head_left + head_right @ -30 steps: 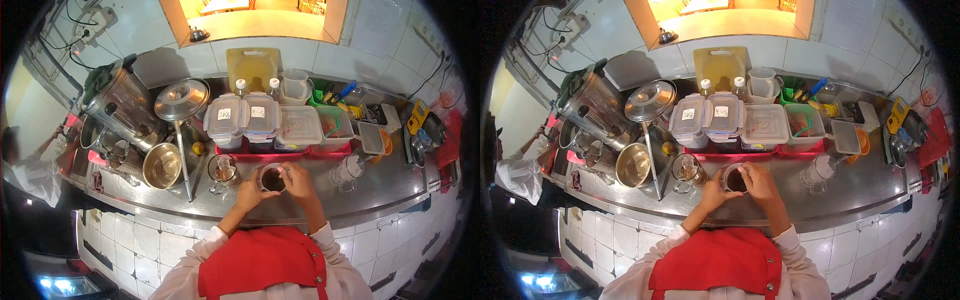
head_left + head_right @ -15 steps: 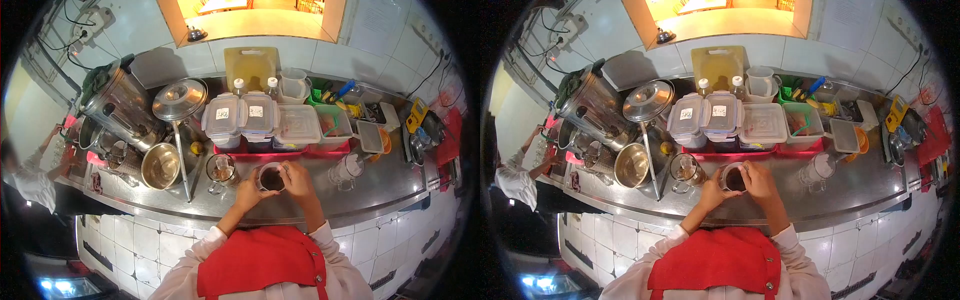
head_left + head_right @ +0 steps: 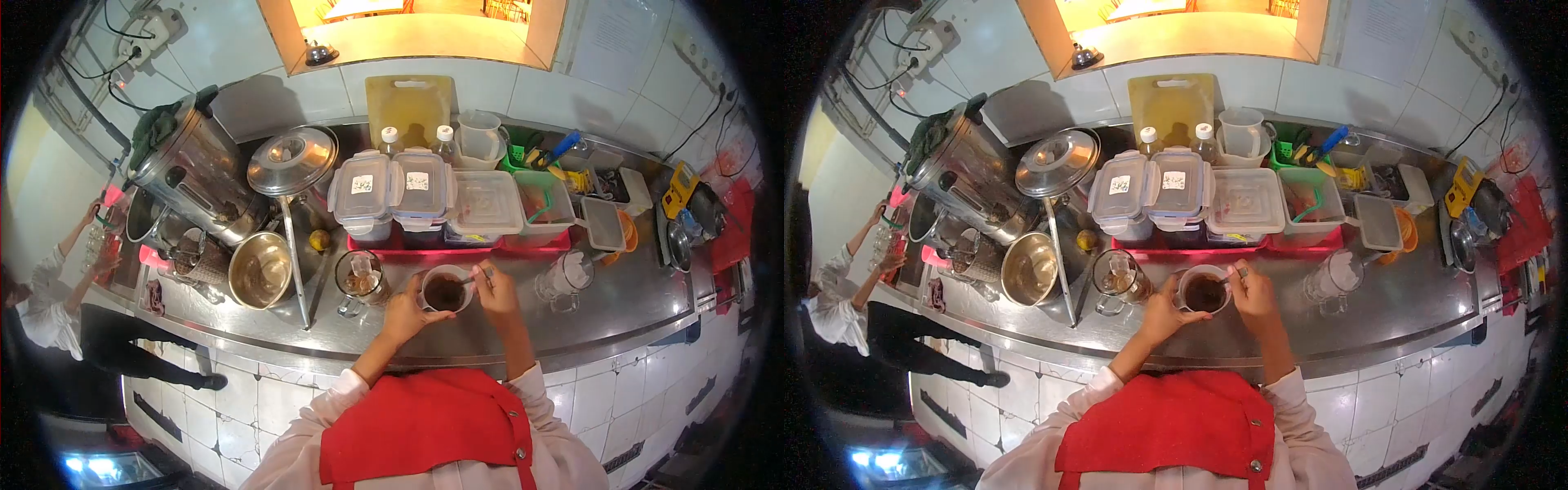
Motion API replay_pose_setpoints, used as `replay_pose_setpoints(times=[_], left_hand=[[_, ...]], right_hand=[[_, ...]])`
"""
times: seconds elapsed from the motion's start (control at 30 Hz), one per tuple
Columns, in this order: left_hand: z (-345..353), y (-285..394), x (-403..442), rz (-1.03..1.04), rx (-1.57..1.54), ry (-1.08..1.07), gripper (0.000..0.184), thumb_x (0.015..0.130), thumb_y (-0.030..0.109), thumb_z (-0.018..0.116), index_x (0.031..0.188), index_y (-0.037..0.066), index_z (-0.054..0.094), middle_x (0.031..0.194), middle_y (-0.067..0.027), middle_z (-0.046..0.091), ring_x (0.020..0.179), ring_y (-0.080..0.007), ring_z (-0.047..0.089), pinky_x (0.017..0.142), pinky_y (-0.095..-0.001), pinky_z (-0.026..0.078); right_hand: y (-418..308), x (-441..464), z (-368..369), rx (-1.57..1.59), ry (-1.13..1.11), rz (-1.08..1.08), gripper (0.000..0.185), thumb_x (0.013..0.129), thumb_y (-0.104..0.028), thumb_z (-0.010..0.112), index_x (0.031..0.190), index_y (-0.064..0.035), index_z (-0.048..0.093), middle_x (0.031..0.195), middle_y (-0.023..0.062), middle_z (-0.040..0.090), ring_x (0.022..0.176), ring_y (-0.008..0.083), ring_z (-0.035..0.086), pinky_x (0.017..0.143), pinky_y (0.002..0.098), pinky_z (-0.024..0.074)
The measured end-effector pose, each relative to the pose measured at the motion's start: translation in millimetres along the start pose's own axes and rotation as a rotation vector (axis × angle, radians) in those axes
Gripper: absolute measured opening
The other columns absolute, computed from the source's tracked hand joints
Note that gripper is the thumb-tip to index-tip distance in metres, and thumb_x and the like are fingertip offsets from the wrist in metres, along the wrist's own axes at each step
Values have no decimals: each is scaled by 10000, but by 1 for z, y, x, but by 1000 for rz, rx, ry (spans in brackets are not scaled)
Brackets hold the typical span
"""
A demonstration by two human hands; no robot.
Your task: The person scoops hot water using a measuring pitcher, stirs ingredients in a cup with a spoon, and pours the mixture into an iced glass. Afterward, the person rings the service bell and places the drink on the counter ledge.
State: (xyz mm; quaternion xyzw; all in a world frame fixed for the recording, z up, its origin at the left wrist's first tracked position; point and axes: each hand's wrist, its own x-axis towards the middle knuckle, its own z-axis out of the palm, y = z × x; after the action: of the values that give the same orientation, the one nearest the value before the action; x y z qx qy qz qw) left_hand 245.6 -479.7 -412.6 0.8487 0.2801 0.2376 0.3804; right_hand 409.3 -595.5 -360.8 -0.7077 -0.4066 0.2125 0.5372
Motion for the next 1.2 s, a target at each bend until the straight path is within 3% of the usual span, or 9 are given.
replay_pose_setpoints(times=[0.33,0.47,0.53,0.87,0.97,1.03,1.13,1.17,1.2], left_hand=[[3,-6,-1,34,39,18,956,547,575,830,1258,50,467,991,-177,664,829,-348,676,689,-413,544],[2,-4,-1,12,28,7,963,552,600,816,1261,50,466,951,-179,671,811,-347,678,677,-413,545],[1,-3,-1,-14,41,-12,962,558,605,811,1264,52,465,942,-179,673,810,-348,678,679,-416,544],[-3,1,0,-36,2,-45,936,596,590,800,1282,53,456,974,-188,671,869,-351,670,730,-418,537],[-4,3,0,-37,-34,-45,931,607,569,803,1298,55,448,1005,-189,666,901,-349,664,755,-418,531],[-5,4,0,-61,-15,-57,928,610,553,808,1307,61,444,1014,-189,665,903,-349,664,754,-418,531],[-6,6,-2,-98,-12,-76,909,608,494,832,1306,52,453,1013,-191,665,914,-336,665,759,-409,526],[-6,7,-1,-116,-27,-75,895,602,450,852,1295,38,465,1004,-192,667,923,-323,667,765,-399,522],[-6,8,1,-112,-30,-75,895,602,450,852,1295,38,465,1004,-192,667,923,-323,667,765,-399,522]], right_hand=[[18,-6,-5,47,-28,96,268,972,-240,502,882,-5,591,621,63,589,582,127,575,559,309,447],[19,-7,-4,74,85,36,264,972,-238,500,888,-10,604,631,64,594,590,122,563,561,302,439],[15,-7,-9,20,-45,121,264,975,-230,494,887,-9,608,642,66,596,602,115,559,559,287,430],[14,-6,2,120,-119,71,213,957,-187,522,916,-1,616,677,99,604,624,126,575,573,285,436],[0,-7,1,2,27,-73,203,949,-167,524,913,11,614,742,133,614,658,174,597,596,305,448],[-19,-8,-8,-220,-89,-60,195,935,-154,536,930,28,606,813,165,620,700,264,611,633,327,463],[-15,-10,10,-114,-206,-128,188,921,-147,553,937,33,601,843,182,618,739,330,603,670,352,479],[-9,-11,21,-87,-95,-375,167,928,-131,528,920,22,594,802,140,613,614,270,585,628,347,486],[-6,-8,22,-91,-93,-376,167,928,-131,528,920,22,594,802,140,613,614,270,585,628,347,486]])
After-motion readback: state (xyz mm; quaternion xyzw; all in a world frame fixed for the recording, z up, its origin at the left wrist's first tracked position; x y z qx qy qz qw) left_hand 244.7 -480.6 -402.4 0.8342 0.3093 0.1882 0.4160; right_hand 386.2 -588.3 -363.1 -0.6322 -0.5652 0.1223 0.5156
